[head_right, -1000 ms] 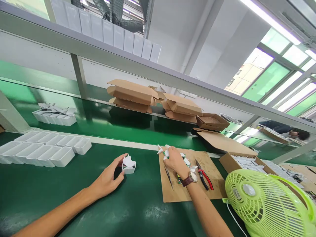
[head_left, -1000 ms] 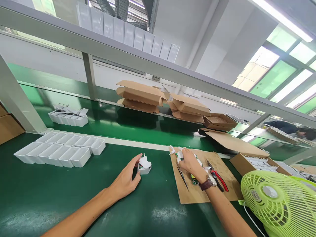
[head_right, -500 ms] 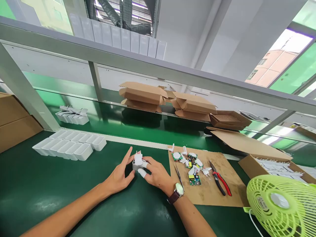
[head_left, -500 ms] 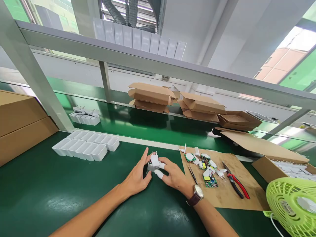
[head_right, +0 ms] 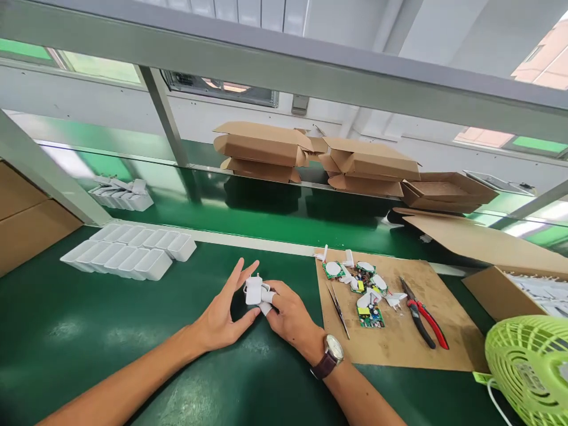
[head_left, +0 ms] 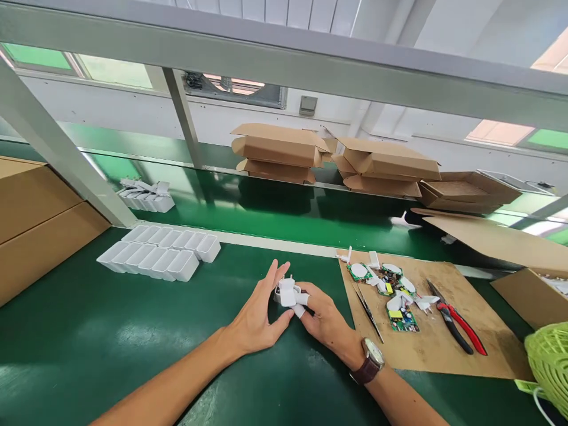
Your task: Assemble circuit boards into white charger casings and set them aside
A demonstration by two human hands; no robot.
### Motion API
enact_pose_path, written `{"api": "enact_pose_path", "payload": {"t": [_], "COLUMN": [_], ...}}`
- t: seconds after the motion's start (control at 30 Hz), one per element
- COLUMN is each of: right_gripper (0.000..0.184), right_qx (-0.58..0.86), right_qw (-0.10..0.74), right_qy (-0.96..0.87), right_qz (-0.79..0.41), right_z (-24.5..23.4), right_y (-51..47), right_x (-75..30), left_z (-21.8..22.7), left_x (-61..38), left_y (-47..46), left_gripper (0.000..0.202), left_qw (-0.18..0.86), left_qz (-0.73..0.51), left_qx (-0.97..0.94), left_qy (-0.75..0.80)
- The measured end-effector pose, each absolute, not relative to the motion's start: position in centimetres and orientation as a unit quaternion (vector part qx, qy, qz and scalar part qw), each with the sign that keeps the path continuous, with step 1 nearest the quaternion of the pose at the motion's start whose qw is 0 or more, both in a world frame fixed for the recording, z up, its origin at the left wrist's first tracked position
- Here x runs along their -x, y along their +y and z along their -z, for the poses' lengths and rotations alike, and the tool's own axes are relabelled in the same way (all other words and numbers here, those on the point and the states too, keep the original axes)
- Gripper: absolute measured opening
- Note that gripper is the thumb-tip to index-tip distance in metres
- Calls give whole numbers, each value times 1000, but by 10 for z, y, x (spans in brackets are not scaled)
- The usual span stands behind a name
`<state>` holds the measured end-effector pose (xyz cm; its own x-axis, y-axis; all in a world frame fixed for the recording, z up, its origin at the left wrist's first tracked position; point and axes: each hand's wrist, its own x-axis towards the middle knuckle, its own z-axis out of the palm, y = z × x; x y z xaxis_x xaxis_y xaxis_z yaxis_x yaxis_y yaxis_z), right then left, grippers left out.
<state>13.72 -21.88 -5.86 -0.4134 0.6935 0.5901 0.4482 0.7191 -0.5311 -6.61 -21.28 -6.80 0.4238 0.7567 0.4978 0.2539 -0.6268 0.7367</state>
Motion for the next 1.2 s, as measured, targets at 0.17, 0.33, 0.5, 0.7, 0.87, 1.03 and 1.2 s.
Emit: {"api": "enact_pose_path", "payload": {"t": [0.17, 0.33, 0.5, 0.7, 0.87, 1.03, 1.2], "right_gripper": [40, 40, 33, 32, 33, 30, 34], "right_qx": [350, 352, 346, 369, 395, 401, 412], "right_qw": [432, 449, 421, 423, 389, 347, 410], "right_qy": [-819, -808, -817, -815, -820, -835, -794], "right_qz": [-140, -148, -187, -144, -139, -149, -180], "right_z": [57, 49, 54, 67, 63, 61, 64], "right_y": [-222, -227, -227, -227, -231, -231, -231], "right_x": [-133, -137, -134, -132, -131, -129, -130], "left_z": [65, 60, 59, 63, 63, 64, 63], "left_x": [70, 75, 76, 76, 76, 77, 79], "left_y": [-213, -212, -207, -206, -207, -206, -204], "left_gripper": [108, 110, 90, 72, 65, 65, 66], "left_qw": [293, 262, 192, 227, 256, 260, 256], "left_qz": [-422, -426, -448, -456, -448, -444, -443], "left_qx": [-793, -807, -827, -789, -781, -781, -787], "left_qy": [329, 314, 279, 343, 353, 354, 346]}}
